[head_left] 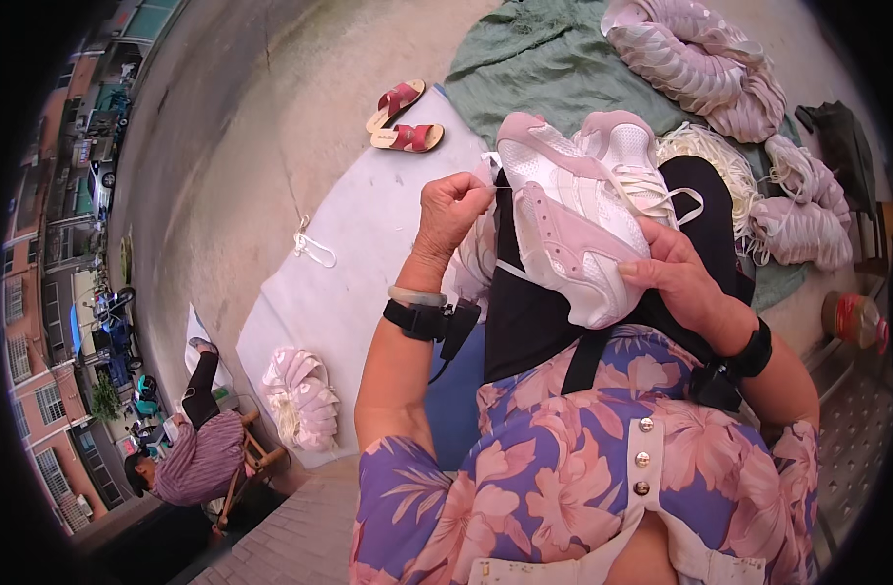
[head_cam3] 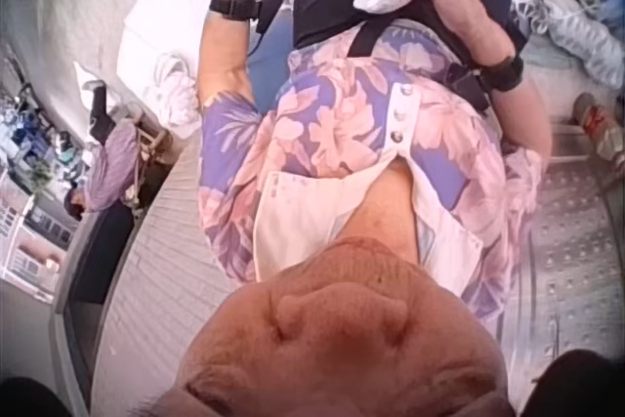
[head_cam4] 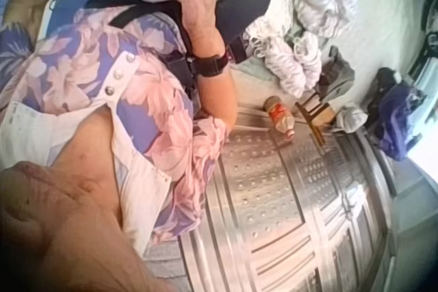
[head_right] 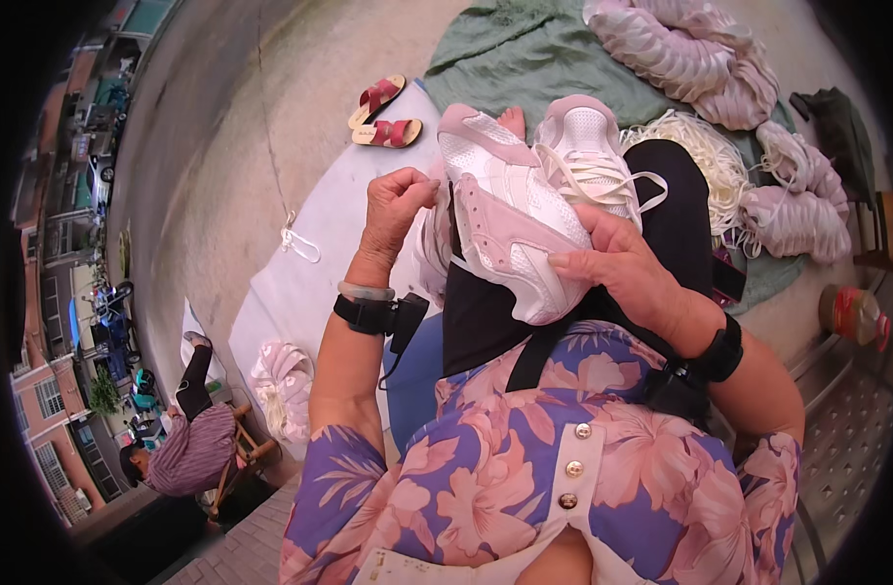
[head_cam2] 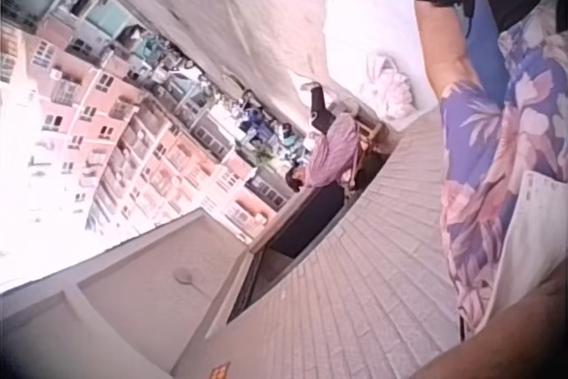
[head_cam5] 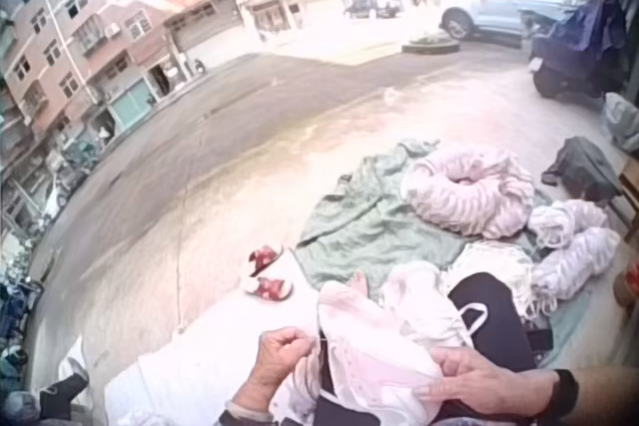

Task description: Lacing a pair of sneakers while sitting outdoors.

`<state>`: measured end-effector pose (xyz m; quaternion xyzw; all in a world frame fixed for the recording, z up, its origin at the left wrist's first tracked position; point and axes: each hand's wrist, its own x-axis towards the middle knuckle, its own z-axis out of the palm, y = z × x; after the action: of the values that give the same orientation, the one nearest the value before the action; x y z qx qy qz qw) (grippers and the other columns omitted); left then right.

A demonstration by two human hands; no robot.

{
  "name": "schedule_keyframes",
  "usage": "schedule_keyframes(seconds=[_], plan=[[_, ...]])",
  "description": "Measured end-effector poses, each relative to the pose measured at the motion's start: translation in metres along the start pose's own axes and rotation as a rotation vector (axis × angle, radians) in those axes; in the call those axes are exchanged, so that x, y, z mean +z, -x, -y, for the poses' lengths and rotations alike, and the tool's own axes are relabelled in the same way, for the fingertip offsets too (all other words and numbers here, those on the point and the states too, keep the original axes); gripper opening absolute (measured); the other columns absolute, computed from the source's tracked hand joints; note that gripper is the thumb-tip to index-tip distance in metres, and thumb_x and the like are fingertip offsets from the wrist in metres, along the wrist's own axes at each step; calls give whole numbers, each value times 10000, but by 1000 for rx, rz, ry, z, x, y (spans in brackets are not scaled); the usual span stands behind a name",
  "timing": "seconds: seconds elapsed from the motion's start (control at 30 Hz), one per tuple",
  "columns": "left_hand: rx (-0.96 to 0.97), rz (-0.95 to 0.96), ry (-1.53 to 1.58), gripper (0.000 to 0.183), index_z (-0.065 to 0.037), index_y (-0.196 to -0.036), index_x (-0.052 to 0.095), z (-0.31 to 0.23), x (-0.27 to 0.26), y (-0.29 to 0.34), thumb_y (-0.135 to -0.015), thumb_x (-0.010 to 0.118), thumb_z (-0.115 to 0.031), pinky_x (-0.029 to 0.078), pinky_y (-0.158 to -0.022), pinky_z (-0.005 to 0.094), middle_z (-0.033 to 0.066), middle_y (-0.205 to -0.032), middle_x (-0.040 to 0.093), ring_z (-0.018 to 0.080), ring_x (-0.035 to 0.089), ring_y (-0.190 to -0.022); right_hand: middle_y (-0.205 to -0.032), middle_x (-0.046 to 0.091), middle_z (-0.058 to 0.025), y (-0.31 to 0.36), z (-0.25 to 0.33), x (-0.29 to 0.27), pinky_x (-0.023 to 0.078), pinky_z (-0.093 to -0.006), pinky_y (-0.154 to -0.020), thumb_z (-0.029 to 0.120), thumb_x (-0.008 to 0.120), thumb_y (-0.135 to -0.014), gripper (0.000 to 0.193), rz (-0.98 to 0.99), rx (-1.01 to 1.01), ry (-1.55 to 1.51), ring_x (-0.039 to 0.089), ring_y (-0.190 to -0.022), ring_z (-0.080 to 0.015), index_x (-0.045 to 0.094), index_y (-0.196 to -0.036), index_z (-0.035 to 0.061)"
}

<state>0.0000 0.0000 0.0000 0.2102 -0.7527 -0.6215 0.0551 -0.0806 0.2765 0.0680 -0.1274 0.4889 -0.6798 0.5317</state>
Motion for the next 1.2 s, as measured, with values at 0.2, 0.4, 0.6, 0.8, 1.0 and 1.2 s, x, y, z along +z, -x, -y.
schedule_keyframes(seconds=[0.2,0.4,0.6,0.8,1.0,1.2], plan=[[176,47,82,176,-54,-601,532,-66,-41,-67,-745,594,-133,370,-545,231,-15,-560,502,55,431,-541,-964,616,-22,-18,24,12,443,-212,-784,44,564,-758,345,116,107,274,563,-866,-68,573,-1096,-27],[-53,536,-162,210,-44,-905,651,-54,-13,-106,-782,613,-210,422,-715,215,1,-838,612,83,559,-756,-976,653,-72,-1,5,-12,480,-260,-804,-13,589,-653,442,83,49,-32,616,-849,-120,591,-1095,-32],[47,236,186,261,-17,-937,628,-37,5,-35,-901,537,-259,457,-740,242,29,-858,617,109,582,-773,-1064,638,-135,20,-9,-41,456,-326,-911,-54,610,-568,561,11,-42,-339,619,-967,-219,572,-1128,-51],[-132,360,286,355,8,-996,597,-34,52,64,-919,529,-332,469,-742,245,42,-890,614,109,577,-777,-1135,604,-123,7,-6,-35,414,-337,-963,-42,585,-610,591,95,-30,-436,582,-1044,-215,522,-1197,-35],[17,215,-41,191,2,-935,591,-31,48,85,-911,529,-177,436,-486,204,14,-682,595,66,535,-539,-1081,627,-52,16,-10,-17,450,-282,-895,-2,656,-738,458,259,79,-121,582,-967,-123,553,-1184,5],[5,197,-231,106,-7,-811,551,-51,69,109,-869,563,-94,391,-435,229,19,-546,541,63,501,-465,-1054,632,-41,51,-20,-53,460,-261,-858,80,698,-753,428,249,118,23,576,-945,-101,570,-1154,5]])
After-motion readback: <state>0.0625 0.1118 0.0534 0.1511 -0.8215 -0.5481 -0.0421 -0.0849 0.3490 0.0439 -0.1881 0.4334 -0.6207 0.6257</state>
